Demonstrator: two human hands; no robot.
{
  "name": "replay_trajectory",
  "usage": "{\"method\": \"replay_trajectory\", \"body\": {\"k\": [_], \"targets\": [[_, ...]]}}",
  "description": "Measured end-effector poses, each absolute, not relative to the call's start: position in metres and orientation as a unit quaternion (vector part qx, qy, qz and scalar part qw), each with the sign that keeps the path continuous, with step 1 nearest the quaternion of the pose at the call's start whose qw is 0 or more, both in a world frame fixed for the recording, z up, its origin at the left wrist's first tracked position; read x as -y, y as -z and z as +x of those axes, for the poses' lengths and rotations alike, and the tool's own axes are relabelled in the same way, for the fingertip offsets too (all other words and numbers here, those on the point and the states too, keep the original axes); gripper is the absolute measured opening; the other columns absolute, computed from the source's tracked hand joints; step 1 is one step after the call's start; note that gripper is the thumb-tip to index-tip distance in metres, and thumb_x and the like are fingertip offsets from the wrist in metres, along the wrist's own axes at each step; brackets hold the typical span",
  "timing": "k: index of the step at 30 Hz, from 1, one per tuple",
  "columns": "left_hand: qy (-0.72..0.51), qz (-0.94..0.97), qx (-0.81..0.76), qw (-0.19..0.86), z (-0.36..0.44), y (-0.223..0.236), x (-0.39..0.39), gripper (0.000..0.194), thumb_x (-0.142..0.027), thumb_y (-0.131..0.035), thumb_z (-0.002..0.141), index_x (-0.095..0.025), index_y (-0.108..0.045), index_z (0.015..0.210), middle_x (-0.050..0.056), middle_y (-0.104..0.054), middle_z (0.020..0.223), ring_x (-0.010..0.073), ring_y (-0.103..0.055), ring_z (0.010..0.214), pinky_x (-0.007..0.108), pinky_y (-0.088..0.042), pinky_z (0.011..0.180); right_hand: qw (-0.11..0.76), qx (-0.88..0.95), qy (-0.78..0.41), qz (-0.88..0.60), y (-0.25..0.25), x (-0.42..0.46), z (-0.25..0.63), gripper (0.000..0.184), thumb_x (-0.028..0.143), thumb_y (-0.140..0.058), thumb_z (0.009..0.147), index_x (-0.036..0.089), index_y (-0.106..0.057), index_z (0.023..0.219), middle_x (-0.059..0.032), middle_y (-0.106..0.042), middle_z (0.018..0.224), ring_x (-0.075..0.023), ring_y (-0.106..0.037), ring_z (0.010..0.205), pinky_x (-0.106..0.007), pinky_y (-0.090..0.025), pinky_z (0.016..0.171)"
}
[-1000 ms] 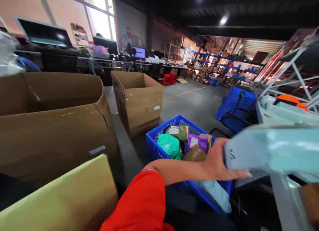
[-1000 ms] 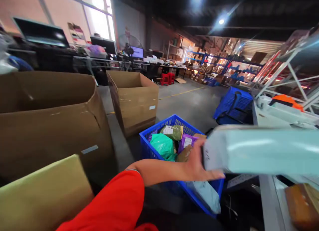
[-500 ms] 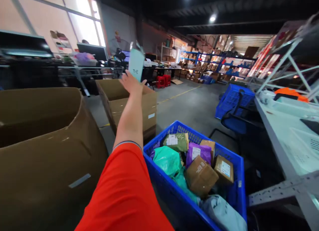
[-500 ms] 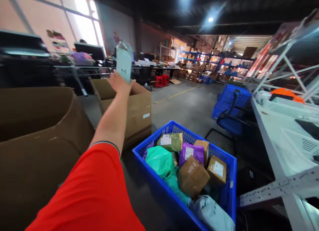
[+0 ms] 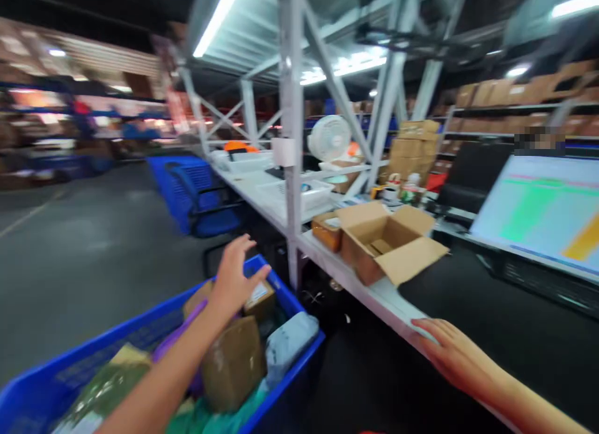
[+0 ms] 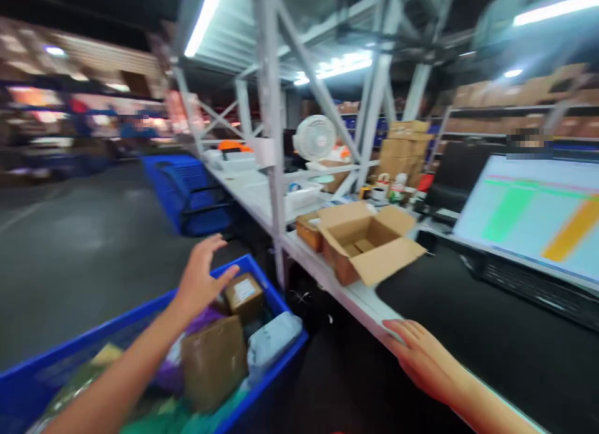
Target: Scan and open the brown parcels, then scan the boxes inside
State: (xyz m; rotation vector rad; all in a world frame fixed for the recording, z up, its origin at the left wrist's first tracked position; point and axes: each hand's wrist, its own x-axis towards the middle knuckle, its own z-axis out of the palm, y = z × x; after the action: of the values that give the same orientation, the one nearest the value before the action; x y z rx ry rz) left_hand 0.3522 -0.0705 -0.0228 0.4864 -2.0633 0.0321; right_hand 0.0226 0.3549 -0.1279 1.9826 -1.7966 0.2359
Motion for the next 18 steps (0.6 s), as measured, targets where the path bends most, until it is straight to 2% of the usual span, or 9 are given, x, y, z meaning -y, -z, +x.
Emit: {"method": "replay_trajectory", "body": {"k": [3,6,9,10,12,13,14,16,18], "targets": [[0.038,0.058,0.889,0.453,0.26,0.042,0.017,0.05,-0.055,-0.05,0.097,-0.019,-0.052,0.132,0.017,-0.056,0.142,0.031,-0.055,0.132,0.054,-0.047,0.111,0.227,0.695,-0.063,0.679,0.125,-0.374,0.059,0.051,0.003,-0.047,0.082,0.025,-0.066,0.124,-0.0098,-0.063,0.137,-0.0268,-0.063,0.121,-0.044,-0.059,0.097],[0.007,-0.032,0.906,0.422,0.194,0.024,-0.037,0.044,-0.049,-0.044,0.101,-0.018,-0.056,0.13,0.016,-0.056,0.146,0.0295,-0.049,0.14,0.055,-0.034,0.122,0.236,0.729,-0.082,0.637,0.13,-0.4,0.092,0.051,0.005,-0.05,0.08,0.026,-0.066,0.123,-0.01,-0.062,0.137,-0.0261,-0.064,0.121,-0.041,-0.061,0.096],[-0.077,0.004,0.954,0.291,0.141,-0.009,-0.08,0.044,-0.046,-0.042,0.101,-0.018,-0.061,0.129,0.013,-0.056,0.148,0.0271,-0.044,0.145,0.05,-0.021,0.128,0.234,0.774,-0.114,0.576,0.137,-0.435,0.116,0.044,0.004,-0.05,0.081,0.024,-0.068,0.116,-0.0118,-0.064,0.134,-0.0227,-0.066,0.119,-0.034,-0.061,0.094],[-0.101,0.025,0.965,0.242,0.126,-0.018,-0.089,0.045,-0.047,-0.043,0.1,-0.017,-0.063,0.127,0.015,-0.059,0.145,0.029,-0.046,0.144,0.052,-0.022,0.127,0.229,0.791,-0.122,0.554,0.138,-0.447,0.123,0.043,0.003,-0.05,0.082,0.024,-0.068,0.115,-0.012,-0.064,0.134,-0.0221,-0.065,0.119,-0.033,-0.061,0.095],[-0.119,0.05,0.976,0.173,0.106,-0.023,-0.095,0.048,-0.05,-0.049,0.095,-0.012,-0.068,0.116,0.022,-0.069,0.127,0.0384,-0.059,0.127,0.06,-0.036,0.115,0.211,0.824,-0.135,0.509,0.139,-0.469,0.135,0.044,0.002,-0.05,0.081,0.023,-0.068,0.115,-0.0123,-0.063,0.135,-0.0225,-0.064,0.121,-0.034,-0.059,0.097],[-0.114,0.048,0.98,0.155,0.099,-0.019,-0.091,0.048,-0.052,-0.054,0.09,-0.01,-0.071,0.105,0.025,-0.074,0.109,0.0427,-0.067,0.11,0.063,-0.045,0.102,0.203,0.839,-0.145,0.484,0.141,-0.48,0.141,0.044,0.002,-0.05,0.081,0.023,-0.067,0.116,-0.0124,-0.062,0.136,-0.0232,-0.063,0.122,-0.036,-0.059,0.099],[-0.109,0.048,0.984,0.13,0.093,-0.01,-0.082,0.048,-0.053,-0.056,0.085,-0.009,-0.071,0.096,0.025,-0.075,0.09,0.044,-0.071,0.091,0.06,-0.053,0.086,0.197,0.853,-0.156,0.457,0.143,-0.492,0.146,0.044,0.002,-0.051,0.081,0.022,-0.067,0.117,-0.0126,-0.061,0.136,-0.0238,-0.062,0.123,-0.037,-0.058,0.1],[-0.115,0.05,0.984,0.124,0.08,0.015,-0.054,0.048,-0.054,-0.047,0.084,-0.014,-0.069,0.099,0.019,-0.076,0.084,0.0406,-0.072,0.084,0.05,-0.054,0.072,0.197,0.877,-0.177,0.4,0.152,-0.517,0.156,0.043,0.003,-0.051,0.081,0.022,-0.067,0.116,-0.0128,-0.061,0.137,-0.0251,-0.062,0.123,-0.039,-0.057,0.101],[-0.144,0.043,0.961,0.233,0.063,0.036,-0.027,0.045,-0.054,-0.031,0.087,-0.026,-0.066,0.089,0.008,-0.074,0.072,0.0374,-0.069,0.077,0.053,-0.053,0.075,0.206,0.899,-0.181,0.341,0.164,-0.544,0.166,0.043,0.003,-0.05,0.08,0.021,-0.067,0.115,-0.0138,-0.061,0.136,-0.0263,-0.062,0.122,-0.041,-0.058,0.099]]}}
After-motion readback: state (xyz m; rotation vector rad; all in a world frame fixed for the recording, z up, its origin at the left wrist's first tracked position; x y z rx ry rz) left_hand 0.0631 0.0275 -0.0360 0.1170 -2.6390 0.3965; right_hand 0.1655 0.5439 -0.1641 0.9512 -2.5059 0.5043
